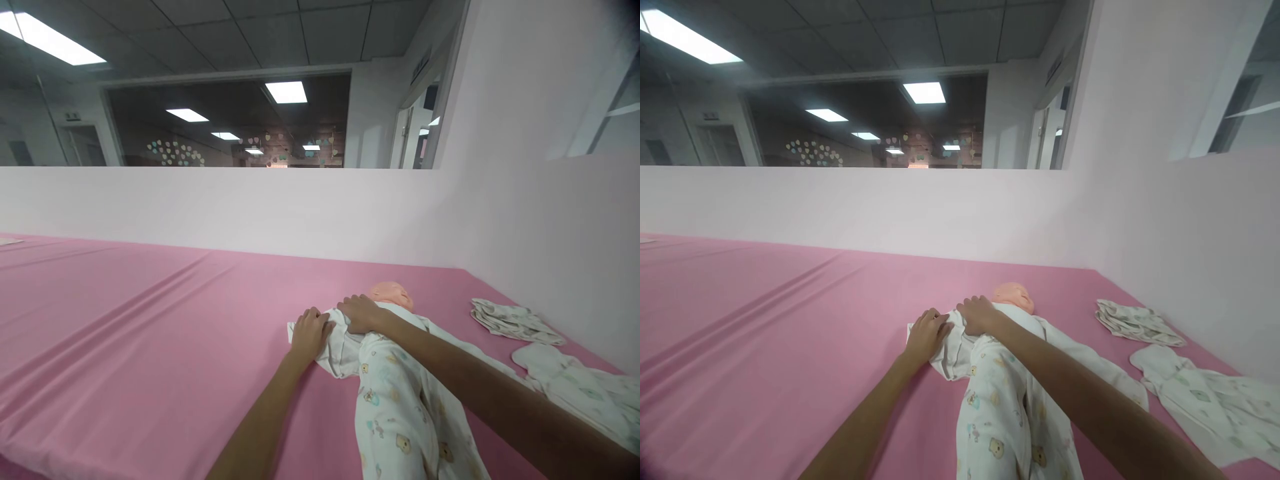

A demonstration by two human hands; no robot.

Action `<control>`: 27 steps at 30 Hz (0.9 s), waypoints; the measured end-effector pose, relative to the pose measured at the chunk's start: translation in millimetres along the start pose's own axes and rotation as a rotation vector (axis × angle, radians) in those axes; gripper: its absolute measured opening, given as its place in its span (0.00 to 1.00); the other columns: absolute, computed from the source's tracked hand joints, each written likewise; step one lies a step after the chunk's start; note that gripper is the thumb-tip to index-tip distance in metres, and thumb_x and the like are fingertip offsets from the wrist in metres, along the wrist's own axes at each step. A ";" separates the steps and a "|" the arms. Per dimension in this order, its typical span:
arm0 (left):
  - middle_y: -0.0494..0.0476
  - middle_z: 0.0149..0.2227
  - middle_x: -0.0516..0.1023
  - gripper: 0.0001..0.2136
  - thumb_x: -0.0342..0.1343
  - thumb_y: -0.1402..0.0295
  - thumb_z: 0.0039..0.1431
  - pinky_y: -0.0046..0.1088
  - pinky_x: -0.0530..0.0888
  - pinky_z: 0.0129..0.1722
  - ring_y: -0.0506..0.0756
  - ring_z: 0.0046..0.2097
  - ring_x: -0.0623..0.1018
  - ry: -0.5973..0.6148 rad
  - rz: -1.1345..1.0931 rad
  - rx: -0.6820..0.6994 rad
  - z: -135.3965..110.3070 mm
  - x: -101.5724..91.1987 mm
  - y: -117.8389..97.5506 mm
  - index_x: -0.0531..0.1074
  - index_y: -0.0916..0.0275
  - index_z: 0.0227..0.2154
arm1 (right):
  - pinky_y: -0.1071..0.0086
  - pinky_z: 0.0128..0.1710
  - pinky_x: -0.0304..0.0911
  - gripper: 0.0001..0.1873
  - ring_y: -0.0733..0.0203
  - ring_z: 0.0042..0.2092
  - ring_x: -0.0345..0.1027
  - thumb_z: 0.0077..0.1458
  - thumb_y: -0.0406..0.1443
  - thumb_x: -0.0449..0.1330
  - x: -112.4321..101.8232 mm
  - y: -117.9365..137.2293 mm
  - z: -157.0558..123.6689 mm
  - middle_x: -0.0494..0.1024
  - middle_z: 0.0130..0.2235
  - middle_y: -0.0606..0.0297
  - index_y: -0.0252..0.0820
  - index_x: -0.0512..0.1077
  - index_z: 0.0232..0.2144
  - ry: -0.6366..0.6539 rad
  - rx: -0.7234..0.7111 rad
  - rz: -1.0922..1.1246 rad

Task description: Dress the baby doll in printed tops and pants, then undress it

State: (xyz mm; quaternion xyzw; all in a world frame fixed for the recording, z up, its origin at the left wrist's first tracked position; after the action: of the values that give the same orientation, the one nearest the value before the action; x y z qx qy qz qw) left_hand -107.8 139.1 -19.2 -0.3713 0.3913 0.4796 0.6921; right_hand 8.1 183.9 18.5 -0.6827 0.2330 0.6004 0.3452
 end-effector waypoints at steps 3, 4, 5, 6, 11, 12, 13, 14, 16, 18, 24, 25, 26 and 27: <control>0.58 0.42 0.72 0.15 0.40 0.64 0.69 0.31 0.68 0.40 0.55 0.44 0.71 0.014 0.024 -0.008 0.9 -0.1 1.0 0.73 0.57 0.43 | 0.57 0.46 0.60 0.21 0.45 0.47 0.69 0.47 0.35 0.59 6.7 14.3 8.9 0.75 0.46 0.50 0.38 0.69 0.46 -0.019 -0.047 -0.021; 0.58 0.42 0.72 0.15 0.40 0.65 0.69 0.32 0.68 0.40 0.55 0.43 0.71 0.017 0.031 -0.014 1.2 -0.4 1.0 0.73 0.57 0.43 | 0.58 0.45 0.60 0.20 0.46 0.47 0.69 0.47 0.36 0.59 7.8 16.6 10.5 0.75 0.46 0.50 0.37 0.69 0.45 -0.027 -0.051 -0.026; 0.58 0.42 0.73 0.15 0.40 0.66 0.68 0.32 0.68 0.40 0.55 0.43 0.72 0.018 0.039 -0.023 1.5 -0.7 1.0 0.73 0.57 0.43 | 0.58 0.45 0.60 0.20 0.46 0.46 0.70 0.47 0.36 0.59 8.2 17.5 11.2 0.76 0.45 0.49 0.37 0.69 0.45 -0.035 -0.051 -0.031; 0.59 0.42 0.73 0.15 0.40 0.66 0.68 0.33 0.68 0.40 0.56 0.43 0.72 0.019 0.049 -0.034 1.7 -1.1 1.5 0.74 0.57 0.42 | 0.59 0.44 0.60 0.20 0.46 0.46 0.70 0.47 0.36 0.59 8.0 17.1 11.2 0.76 0.45 0.50 0.37 0.70 0.44 -0.041 -0.048 -0.034; 0.61 0.41 0.74 0.16 0.39 0.70 0.66 0.36 0.68 0.41 0.58 0.44 0.72 0.030 0.099 -0.107 0.3 -3.6 17.7 0.74 0.61 0.39 | 0.60 0.43 0.59 0.27 0.46 0.45 0.71 0.50 0.44 0.59 -5.1 1.4 2.6 0.77 0.44 0.51 0.40 0.67 0.51 -0.081 0.002 -0.042; 0.62 0.41 0.75 0.16 0.39 0.71 0.66 0.37 0.68 0.41 0.59 0.44 0.73 0.039 0.108 -0.123 -0.3 -3.9 23.1 0.74 0.62 0.38 | 0.60 0.43 0.59 0.29 0.45 0.45 0.71 0.51 0.48 0.59 -9.2 -2.7 0.4 0.78 0.44 0.51 0.41 0.66 0.53 -0.091 0.017 -0.044; 0.63 0.40 0.75 0.16 0.40 0.71 0.65 0.38 0.67 0.42 0.60 0.44 0.73 0.048 0.118 -0.138 -0.9 -4.0 28.5 0.75 0.62 0.37 | 0.60 0.42 0.59 0.30 0.45 0.45 0.71 0.52 0.50 0.57 -13.2 -6.4 -1.5 0.78 0.43 0.51 0.43 0.66 0.54 -0.099 0.031 -0.045; 0.63 0.40 0.75 0.15 0.41 0.71 0.65 0.39 0.67 0.42 0.60 0.44 0.73 0.058 0.127 -0.152 -1.4 -3.9 33.3 0.75 0.63 0.36 | 0.60 0.41 0.59 0.30 0.45 0.44 0.71 0.52 0.51 0.56 -16.8 -9.6 -3.2 0.78 0.43 0.52 0.44 0.66 0.54 -0.104 0.041 -0.046; 0.63 0.39 0.76 0.15 0.42 0.72 0.64 0.39 0.67 0.44 0.60 0.44 0.73 0.073 0.139 -0.167 -2.0 -3.7 39.7 0.75 0.63 0.35 | 0.61 0.40 0.58 0.25 0.46 0.43 0.72 0.54 0.50 0.56 -22.6 -14.4 -5.5 0.79 0.41 0.54 0.47 0.70 0.50 -0.106 0.055 -0.047; 0.63 0.40 0.76 0.14 0.42 0.72 0.64 0.39 0.66 0.44 0.61 0.45 0.74 0.081 0.146 -0.170 -1.9 -3.2 41.7 0.75 0.63 0.36 | 0.61 0.39 0.58 0.19 0.47 0.42 0.72 0.55 0.47 0.55 -27.2 -17.3 -7.4 0.78 0.40 0.54 0.47 0.73 0.45 -0.107 0.067 -0.042; 0.64 0.41 0.76 0.15 0.42 0.69 0.65 0.40 0.66 0.44 0.62 0.46 0.73 0.088 0.142 -0.193 -2.4 -1.5 39.9 0.75 0.63 0.38 | 0.64 0.38 0.56 0.18 0.51 0.41 0.71 0.59 0.47 0.50 -42.3 -22.3 -18.0 0.78 0.40 0.57 0.46 0.73 0.41 -0.170 0.093 0.054; 0.64 0.42 0.76 0.15 0.41 0.69 0.65 0.40 0.66 0.44 0.62 0.46 0.73 0.085 0.137 -0.199 -2.6 -1.3 40.1 0.75 0.63 0.38 | 0.65 0.37 0.56 0.18 0.52 0.40 0.71 0.60 0.47 0.49 -44.3 -23.0 -20.0 0.78 0.40 0.59 0.47 0.73 0.42 -0.182 0.097 0.083; 0.64 0.42 0.76 0.15 0.41 0.69 0.65 0.40 0.66 0.44 0.62 0.46 0.73 0.081 0.131 -0.205 -2.7 -1.2 40.5 0.75 0.63 0.38 | 0.66 0.36 0.56 0.19 0.54 0.40 0.70 0.61 0.47 0.47 -45.8 -23.2 -21.6 0.78 0.41 0.60 0.47 0.72 0.43 -0.192 0.099 0.113; 0.64 0.42 0.76 0.15 0.41 0.69 0.65 0.39 0.66 0.44 0.62 0.46 0.73 0.076 0.123 -0.212 -2.7 -1.1 41.1 0.75 0.63 0.38 | 0.66 0.36 0.56 0.19 0.55 0.40 0.70 0.61 0.48 0.47 -46.6 -23.0 -22.6 0.77 0.42 0.61 0.48 0.71 0.45 -0.201 0.100 0.141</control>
State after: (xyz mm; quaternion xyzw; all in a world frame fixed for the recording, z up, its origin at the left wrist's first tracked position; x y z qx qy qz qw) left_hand -147.8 147.2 -25.0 -0.4356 0.3866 0.5453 0.6029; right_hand 31.9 177.5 69.5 -0.5830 0.2745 0.6761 0.3573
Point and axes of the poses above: each hand's wrist, its own z-axis towards the middle knuckle, its own x-axis out of the palm, y = z × x, the point moved 6 cm from there along z, towards the middle knuckle
